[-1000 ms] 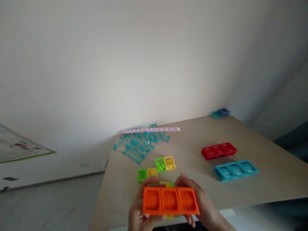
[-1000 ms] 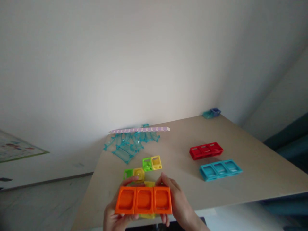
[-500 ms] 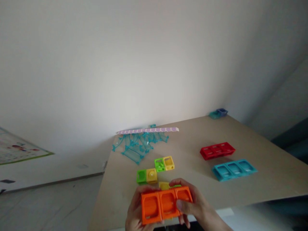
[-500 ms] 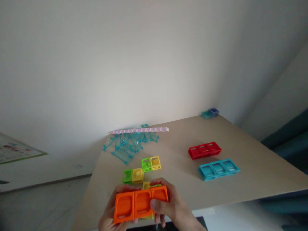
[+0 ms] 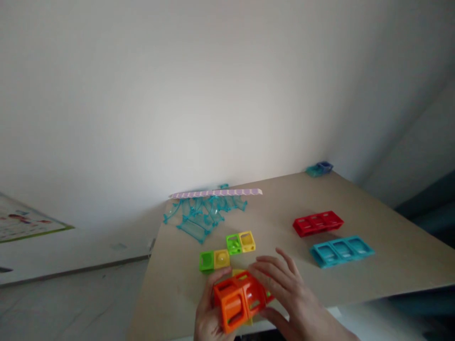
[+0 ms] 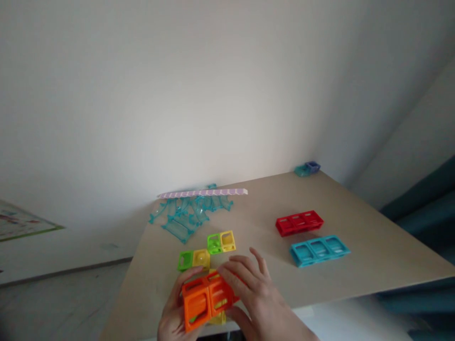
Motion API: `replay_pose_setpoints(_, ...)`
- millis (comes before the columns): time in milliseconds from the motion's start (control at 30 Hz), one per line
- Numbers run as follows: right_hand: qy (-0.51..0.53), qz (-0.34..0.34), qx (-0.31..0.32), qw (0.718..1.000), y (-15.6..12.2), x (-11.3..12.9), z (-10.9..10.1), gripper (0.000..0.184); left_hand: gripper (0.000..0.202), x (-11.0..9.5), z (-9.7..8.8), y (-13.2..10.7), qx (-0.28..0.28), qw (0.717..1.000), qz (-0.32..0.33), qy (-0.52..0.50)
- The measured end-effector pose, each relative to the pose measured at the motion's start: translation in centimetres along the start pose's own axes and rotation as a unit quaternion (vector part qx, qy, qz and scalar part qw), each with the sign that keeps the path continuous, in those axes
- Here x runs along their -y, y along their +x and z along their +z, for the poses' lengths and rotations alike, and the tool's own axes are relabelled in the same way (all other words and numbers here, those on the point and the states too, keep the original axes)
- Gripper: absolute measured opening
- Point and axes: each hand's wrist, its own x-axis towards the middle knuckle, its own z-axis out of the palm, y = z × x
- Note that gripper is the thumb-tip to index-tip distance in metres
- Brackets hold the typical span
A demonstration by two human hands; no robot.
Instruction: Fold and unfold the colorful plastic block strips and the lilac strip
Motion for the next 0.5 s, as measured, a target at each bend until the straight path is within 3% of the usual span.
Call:
replay_pose_setpoints(100,-0.052,-0.057,0.064,0.995,0.8,0.5,-1.4,0.059,0.024,-0.2,0.2,0.1,0.040,0.995,0.067,0.056)
replay_pose_setpoints(200,-0.092,-0.062,0.030,0.993,1.8,-1.5,-2.8,0.051,0.024,-0.6,0.2,0.2,0.052,0.989,0.104,0.087)
replay_pose_setpoints(333,-0.191,0.008,-0.067,0.979,3.1,-9.4,-6.1,0.035,0.024,-0.4,-0.1,-0.4,0.001,0.994,0.079,0.076)
replay_pose_setpoints(433,-0.270,0.103,-0.038,0.956,3.8,-16.9,-9.1,0.043,0.018,0.3,-0.3,-1.1,-0.026,0.997,0.037,0.063)
replay_pose_setpoints(500,-0.277,0.129,-0.013,0.952,4.0,-21.0,-10.5,0.041,0.018,0.7,-0.2,-1.5,-0.044,0.998,0.007,0.043)
